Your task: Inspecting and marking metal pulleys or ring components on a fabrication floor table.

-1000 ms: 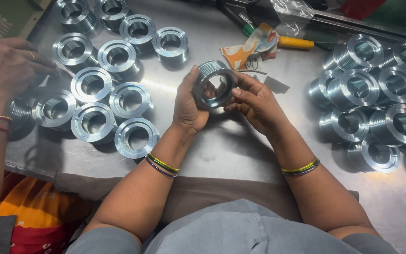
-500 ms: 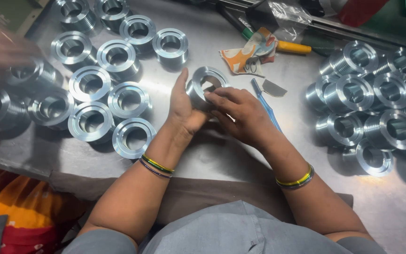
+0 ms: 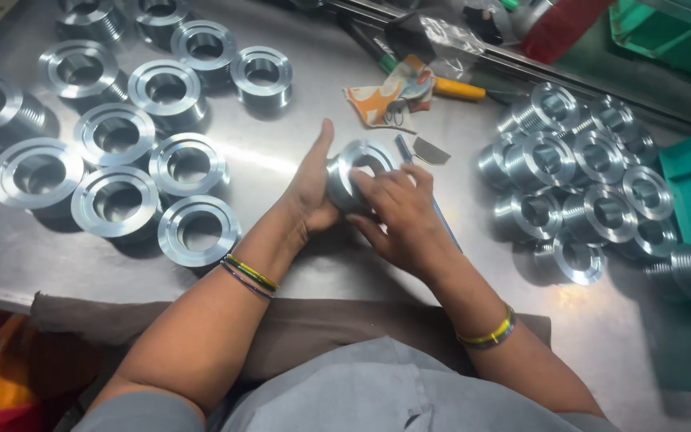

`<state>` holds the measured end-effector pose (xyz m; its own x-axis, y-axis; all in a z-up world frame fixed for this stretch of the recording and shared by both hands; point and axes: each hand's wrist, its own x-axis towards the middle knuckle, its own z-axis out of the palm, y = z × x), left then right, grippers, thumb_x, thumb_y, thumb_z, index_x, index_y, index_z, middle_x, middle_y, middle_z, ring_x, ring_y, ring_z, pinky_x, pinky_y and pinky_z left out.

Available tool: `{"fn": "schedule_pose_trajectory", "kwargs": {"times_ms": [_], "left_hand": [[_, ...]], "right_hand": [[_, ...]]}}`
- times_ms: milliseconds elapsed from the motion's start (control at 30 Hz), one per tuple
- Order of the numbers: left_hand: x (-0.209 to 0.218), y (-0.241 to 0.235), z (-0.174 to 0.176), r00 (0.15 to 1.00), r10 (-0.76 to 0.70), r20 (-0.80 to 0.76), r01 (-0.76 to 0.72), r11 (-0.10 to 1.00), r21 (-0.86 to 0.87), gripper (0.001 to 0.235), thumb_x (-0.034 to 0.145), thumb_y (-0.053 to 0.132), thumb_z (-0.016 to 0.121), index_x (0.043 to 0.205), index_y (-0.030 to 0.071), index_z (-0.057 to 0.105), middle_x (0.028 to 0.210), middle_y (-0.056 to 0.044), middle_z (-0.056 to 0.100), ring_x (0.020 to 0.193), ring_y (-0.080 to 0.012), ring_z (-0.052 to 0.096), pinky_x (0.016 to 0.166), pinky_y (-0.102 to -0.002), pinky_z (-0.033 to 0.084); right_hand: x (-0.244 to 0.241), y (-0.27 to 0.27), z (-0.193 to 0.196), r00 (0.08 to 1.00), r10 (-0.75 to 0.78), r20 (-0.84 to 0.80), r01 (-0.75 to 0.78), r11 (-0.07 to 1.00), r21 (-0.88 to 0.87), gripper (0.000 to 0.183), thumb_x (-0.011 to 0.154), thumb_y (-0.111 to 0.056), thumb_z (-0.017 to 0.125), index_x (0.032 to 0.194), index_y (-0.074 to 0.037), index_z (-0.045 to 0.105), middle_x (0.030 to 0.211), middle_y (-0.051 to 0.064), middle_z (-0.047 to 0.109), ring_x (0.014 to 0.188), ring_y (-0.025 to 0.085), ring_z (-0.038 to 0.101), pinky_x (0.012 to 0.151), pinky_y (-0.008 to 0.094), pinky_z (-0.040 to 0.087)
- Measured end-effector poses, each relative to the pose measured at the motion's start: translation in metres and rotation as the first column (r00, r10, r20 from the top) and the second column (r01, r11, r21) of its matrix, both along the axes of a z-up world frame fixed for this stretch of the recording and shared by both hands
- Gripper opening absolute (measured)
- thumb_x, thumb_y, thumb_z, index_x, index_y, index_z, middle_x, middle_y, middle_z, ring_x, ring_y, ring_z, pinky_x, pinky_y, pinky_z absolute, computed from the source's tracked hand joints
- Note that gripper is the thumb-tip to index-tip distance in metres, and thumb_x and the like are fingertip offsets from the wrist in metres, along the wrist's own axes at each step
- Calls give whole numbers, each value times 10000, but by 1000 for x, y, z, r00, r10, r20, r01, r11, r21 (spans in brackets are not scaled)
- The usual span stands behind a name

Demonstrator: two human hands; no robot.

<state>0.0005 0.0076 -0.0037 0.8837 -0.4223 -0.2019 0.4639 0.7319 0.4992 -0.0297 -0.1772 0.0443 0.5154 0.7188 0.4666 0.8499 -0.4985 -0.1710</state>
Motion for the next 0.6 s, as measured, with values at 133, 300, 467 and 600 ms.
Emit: {"fn": "schedule_pose_trajectory", "kwargs": {"times_ms": [133,300,467,600], "left_hand": [[-10,-18,8,961,-276,28,261,934,245,845,987,724,265,1334,35,608,1239,-163,686,1109,-273,685,964,-455,559],[18,27,-51,807,-157,569,-467,420,778,582,1048,306,676,1519,27,479,1364,-216,507,1224,-336,459,1053,-463,371],[27,46,-53,635,-248,732,-770,-288,570,742,1086,210,770,1592,-88,317,1680,-298,194,1585,-508,153,1291,-622,142],[24,42,-40,807,-177,563,-579,-417,700,901,944,251,777,1585,-114,261,1684,-284,182,1474,-534,168,1166,-682,136]], "right_hand": [[-32,-32,-5,994,-93,-55,95,994,49,443,878,-228,811,1235,-84,592,995,51,638,1028,246,630,1107,503,351],[-83,-118,18,913,-290,-288,311,950,29,354,846,-264,838,1093,-83,660,958,72,666,934,262,635,1051,495,357],[-109,-216,18,654,-682,-328,702,708,-71,298,827,-316,836,1000,-96,734,891,84,712,858,286,656,862,426,456],[-103,-275,-3,426,-901,-86,855,431,-289,358,846,-278,831,1098,-45,727,801,102,704,861,319,662,872,493,395]]}}
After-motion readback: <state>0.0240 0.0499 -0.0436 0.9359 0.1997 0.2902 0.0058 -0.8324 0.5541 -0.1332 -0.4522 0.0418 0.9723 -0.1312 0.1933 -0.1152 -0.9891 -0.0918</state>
